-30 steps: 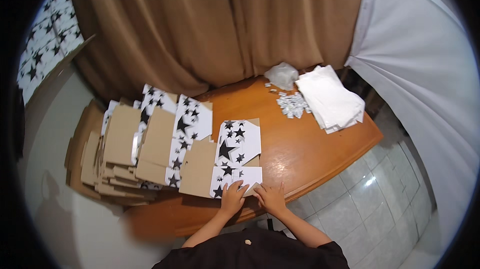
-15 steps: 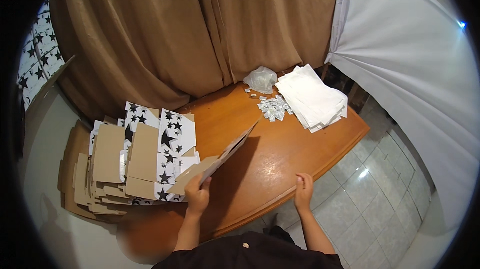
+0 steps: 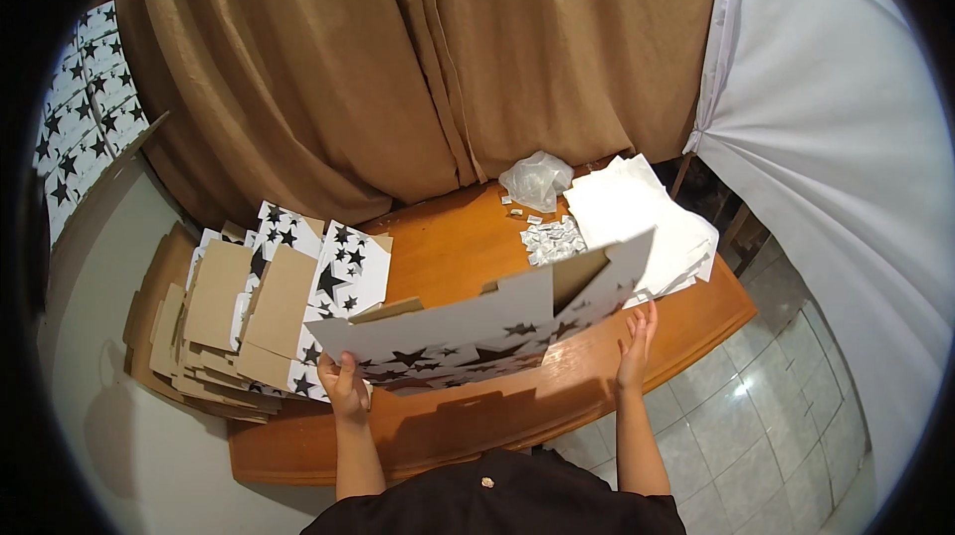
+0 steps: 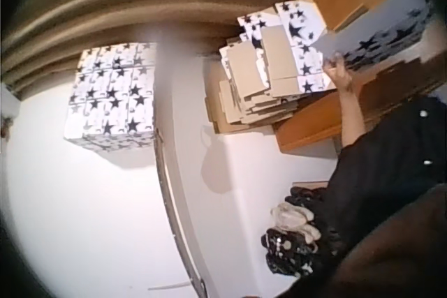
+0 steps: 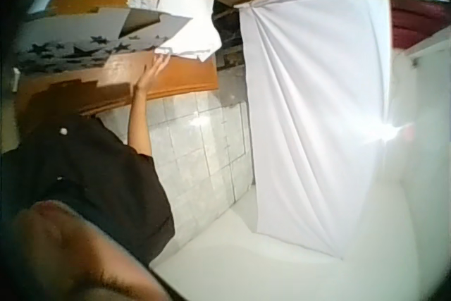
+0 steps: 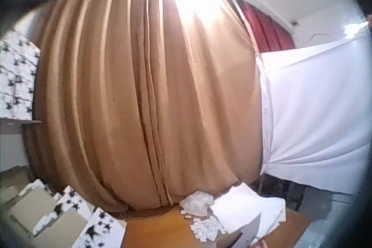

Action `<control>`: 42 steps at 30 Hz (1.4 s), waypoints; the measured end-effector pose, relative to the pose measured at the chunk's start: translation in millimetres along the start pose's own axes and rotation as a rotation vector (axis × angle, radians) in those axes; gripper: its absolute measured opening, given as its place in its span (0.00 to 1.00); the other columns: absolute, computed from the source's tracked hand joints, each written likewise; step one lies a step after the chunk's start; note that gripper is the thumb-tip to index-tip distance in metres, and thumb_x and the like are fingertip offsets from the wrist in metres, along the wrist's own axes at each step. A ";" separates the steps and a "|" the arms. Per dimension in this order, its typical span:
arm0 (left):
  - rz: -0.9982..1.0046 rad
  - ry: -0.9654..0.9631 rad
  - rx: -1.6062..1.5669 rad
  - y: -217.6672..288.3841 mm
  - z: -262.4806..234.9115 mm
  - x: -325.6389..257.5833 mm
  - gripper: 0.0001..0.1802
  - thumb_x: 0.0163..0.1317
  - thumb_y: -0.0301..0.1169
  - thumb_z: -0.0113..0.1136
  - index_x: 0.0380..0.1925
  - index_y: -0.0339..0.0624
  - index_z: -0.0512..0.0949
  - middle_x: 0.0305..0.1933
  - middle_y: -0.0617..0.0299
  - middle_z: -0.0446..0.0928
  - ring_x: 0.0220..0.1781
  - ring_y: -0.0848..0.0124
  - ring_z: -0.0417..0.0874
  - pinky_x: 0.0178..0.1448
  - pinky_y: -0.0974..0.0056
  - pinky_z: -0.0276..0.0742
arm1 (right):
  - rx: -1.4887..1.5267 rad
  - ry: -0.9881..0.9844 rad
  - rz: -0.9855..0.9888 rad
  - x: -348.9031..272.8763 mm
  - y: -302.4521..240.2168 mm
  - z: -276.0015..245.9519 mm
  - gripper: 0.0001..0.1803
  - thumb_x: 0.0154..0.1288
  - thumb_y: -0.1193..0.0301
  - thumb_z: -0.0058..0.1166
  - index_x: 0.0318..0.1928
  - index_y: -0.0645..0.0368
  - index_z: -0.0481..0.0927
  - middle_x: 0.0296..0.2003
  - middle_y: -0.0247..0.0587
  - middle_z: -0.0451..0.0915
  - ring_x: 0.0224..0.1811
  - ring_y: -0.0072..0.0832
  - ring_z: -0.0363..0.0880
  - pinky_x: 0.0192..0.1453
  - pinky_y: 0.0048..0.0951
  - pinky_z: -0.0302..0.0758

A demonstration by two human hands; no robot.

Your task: The person is folding flat cardboard sheets into shoe boxes, placing tissue paper inside, and stacking them on a shelf.

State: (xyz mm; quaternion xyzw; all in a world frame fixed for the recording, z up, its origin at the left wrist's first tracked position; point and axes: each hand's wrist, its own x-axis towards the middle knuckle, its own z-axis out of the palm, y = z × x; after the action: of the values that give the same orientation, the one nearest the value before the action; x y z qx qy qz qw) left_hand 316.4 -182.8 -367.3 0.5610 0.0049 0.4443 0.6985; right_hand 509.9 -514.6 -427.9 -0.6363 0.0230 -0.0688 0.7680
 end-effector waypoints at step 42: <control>-0.661 -0.125 -0.104 -161.0 64.5 4.1 0.21 0.64 0.44 0.50 0.51 0.42 0.71 0.46 0.58 0.76 0.46 0.66 0.79 0.46 0.60 0.79 | 0.252 -0.188 0.024 78.1 53.3 -30.9 0.22 0.69 0.61 0.38 0.51 0.67 0.72 0.45 0.37 0.74 0.46 0.22 0.70 0.52 0.22 0.66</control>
State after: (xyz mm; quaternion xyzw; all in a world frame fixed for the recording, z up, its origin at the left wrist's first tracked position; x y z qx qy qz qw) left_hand 450.5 -226.5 -468.2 0.5188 0.1211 0.1584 0.8313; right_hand 587.5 -545.6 -482.0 -0.5382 -0.0502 -0.0020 0.8413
